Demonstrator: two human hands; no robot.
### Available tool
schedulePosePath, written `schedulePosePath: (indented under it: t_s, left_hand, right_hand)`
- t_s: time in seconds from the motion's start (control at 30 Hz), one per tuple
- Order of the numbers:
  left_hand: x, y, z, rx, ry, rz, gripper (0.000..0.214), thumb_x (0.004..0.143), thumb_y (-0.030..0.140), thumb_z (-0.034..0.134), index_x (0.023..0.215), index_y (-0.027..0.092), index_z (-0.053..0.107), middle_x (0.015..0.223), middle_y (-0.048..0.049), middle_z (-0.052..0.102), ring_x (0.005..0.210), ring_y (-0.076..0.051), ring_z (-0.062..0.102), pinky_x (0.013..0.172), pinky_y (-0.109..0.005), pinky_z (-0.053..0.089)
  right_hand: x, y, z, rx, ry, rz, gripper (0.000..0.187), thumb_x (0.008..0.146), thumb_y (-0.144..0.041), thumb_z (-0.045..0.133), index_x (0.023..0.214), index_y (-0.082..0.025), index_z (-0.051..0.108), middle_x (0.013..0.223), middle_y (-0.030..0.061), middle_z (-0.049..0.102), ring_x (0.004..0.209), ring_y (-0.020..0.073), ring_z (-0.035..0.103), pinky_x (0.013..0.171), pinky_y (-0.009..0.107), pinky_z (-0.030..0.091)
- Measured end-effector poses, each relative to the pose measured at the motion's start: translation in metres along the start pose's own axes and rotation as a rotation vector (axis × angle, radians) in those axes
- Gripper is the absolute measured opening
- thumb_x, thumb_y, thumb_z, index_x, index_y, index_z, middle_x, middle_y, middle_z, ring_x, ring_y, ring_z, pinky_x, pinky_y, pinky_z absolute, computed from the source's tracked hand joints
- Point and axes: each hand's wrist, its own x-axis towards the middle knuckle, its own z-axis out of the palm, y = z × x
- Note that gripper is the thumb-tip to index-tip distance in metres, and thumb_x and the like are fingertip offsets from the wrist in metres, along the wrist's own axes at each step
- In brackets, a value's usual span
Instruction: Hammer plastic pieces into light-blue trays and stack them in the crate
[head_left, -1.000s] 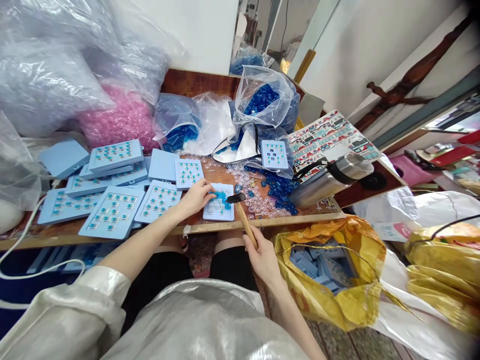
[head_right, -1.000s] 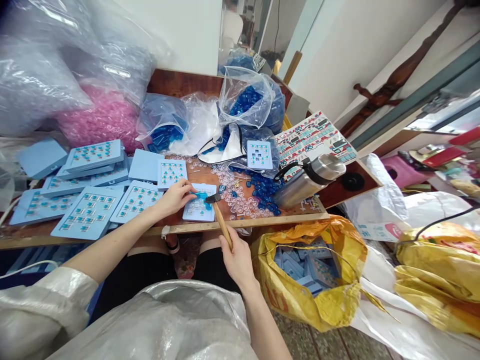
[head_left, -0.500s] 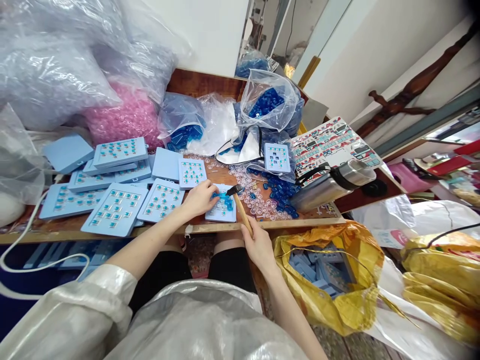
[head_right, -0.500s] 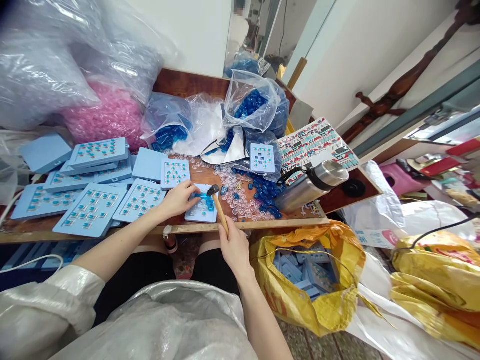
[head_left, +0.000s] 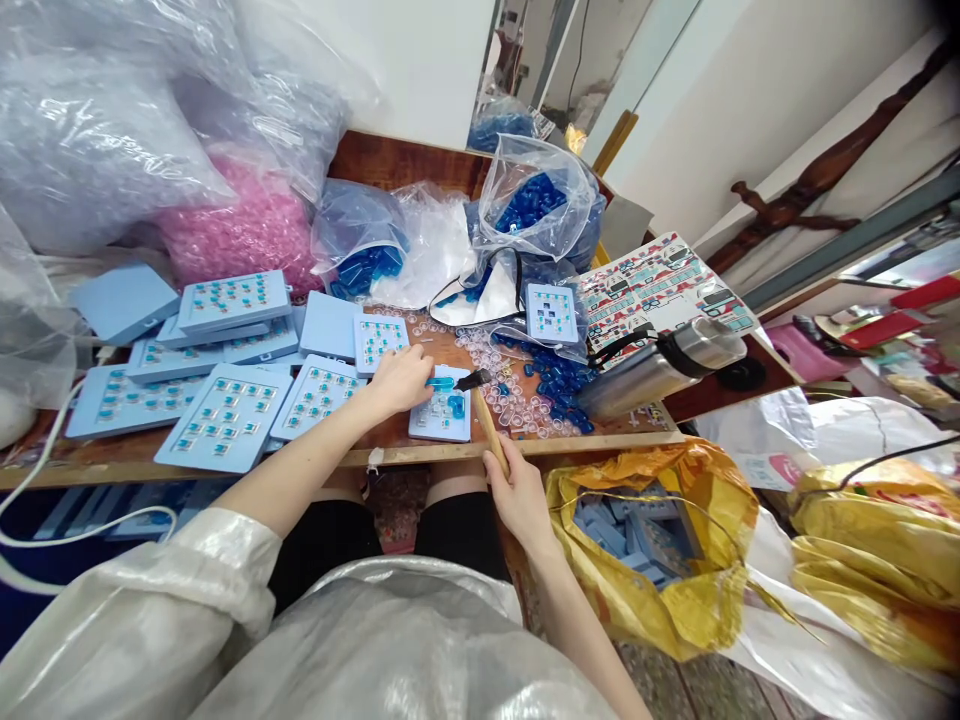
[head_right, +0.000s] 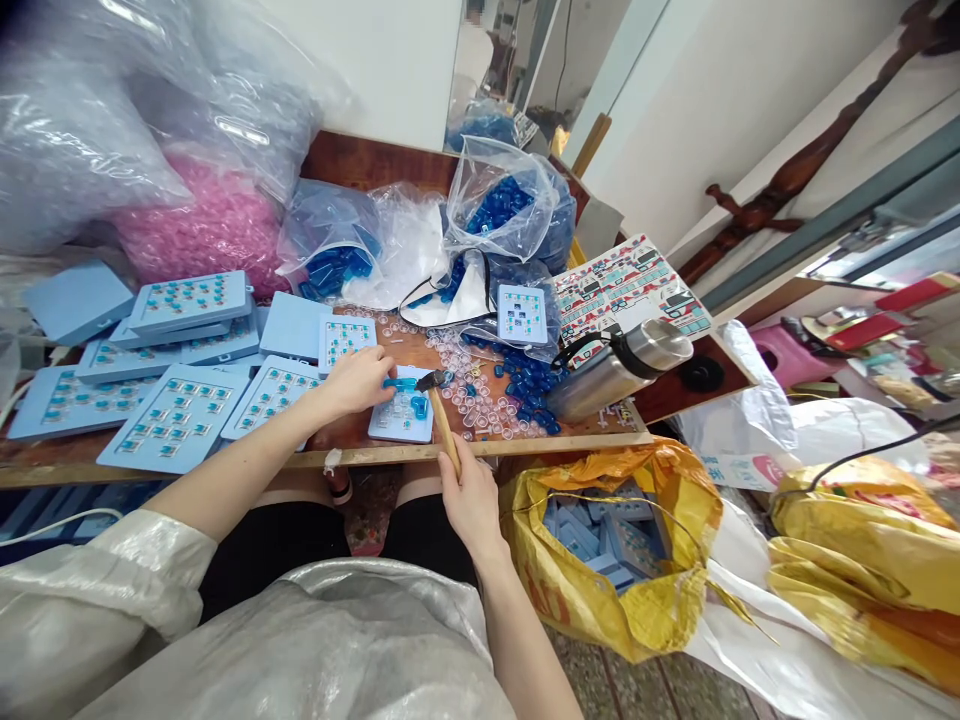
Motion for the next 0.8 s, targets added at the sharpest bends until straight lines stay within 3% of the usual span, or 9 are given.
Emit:
schedulePosePath:
  t_s: [0.2, 0.43, 0.57, 0.67, 0.8]
  left_hand:
    - [0.003, -0.001, -0.001, 0.021, -0.066, 0.038, 0.015, 0.072, 0.024, 0.057, 0.084, 0.018, 0.063, 0.092, -0.0086, 0.057, 0.094, -0.025, 0.054, 0.078, -0.034, 0.043]
    - [0.010, 0.002, -0.005, 0.055, -0.099, 0.064, 0.014, 0.070, 0.020, 0.057, 0.081, 0.016, 0.063, 0.090, -0.0119, 0.058, 0.090, -0.029, 0.056, 0.075, -0.038, 0.043]
    - [0.009, 0.000, -0.005, 0.030, -0.103, 0.079, 0.013, 0.070, 0.017, 0.055, 0.079, 0.016, 0.064, 0.088, -0.0114, 0.058, 0.088, -0.028, 0.057, 0.073, -0.037, 0.043]
    - [0.008, -0.003, -0.005, -0.011, -0.105, 0.081, 0.013, 0.070, 0.020, 0.055, 0.079, 0.018, 0.063, 0.087, -0.0094, 0.059, 0.086, -0.026, 0.057, 0.072, -0.034, 0.043]
    - [0.018, -0.019, -0.008, -0.121, -0.085, 0.080, 0.019, 0.074, 0.032, 0.052, 0.086, 0.022, 0.063, 0.092, -0.0068, 0.059, 0.086, -0.023, 0.057, 0.071, -0.031, 0.043]
  right_hand:
    - [0.005, -0.008, -0.001, -0.018, 0.013, -0.045, 0.040, 0.087, -0.037, 0.038, 0.121, -0.020, 0.051, 0.100, 0.0054, 0.067, 0.078, 0.0186, 0.063, 0.071, 0.029, 0.047]
    - [0.015, -0.017, -0.002, -0.250, -0.009, -0.085, 0.037, 0.088, -0.031, 0.038, 0.123, -0.027, 0.048, 0.095, 0.0042, 0.068, 0.077, 0.0200, 0.064, 0.062, 0.026, 0.044]
    - [0.014, -0.019, 0.001, -0.285, -0.016, -0.077, 0.038, 0.089, -0.032, 0.035, 0.126, -0.026, 0.045, 0.098, 0.0053, 0.067, 0.079, 0.0204, 0.064, 0.063, 0.026, 0.044]
    - [0.012, -0.019, 0.001, -0.269, -0.053, -0.065, 0.039, 0.090, -0.033, 0.034, 0.125, -0.024, 0.046, 0.099, 0.0062, 0.067, 0.082, 0.0223, 0.064, 0.066, 0.028, 0.045]
    - [0.010, -0.013, -0.006, -0.091, 0.010, -0.058, 0.039, 0.089, -0.035, 0.034, 0.124, -0.022, 0.047, 0.100, 0.0054, 0.066, 0.084, 0.0208, 0.063, 0.071, 0.029, 0.045]
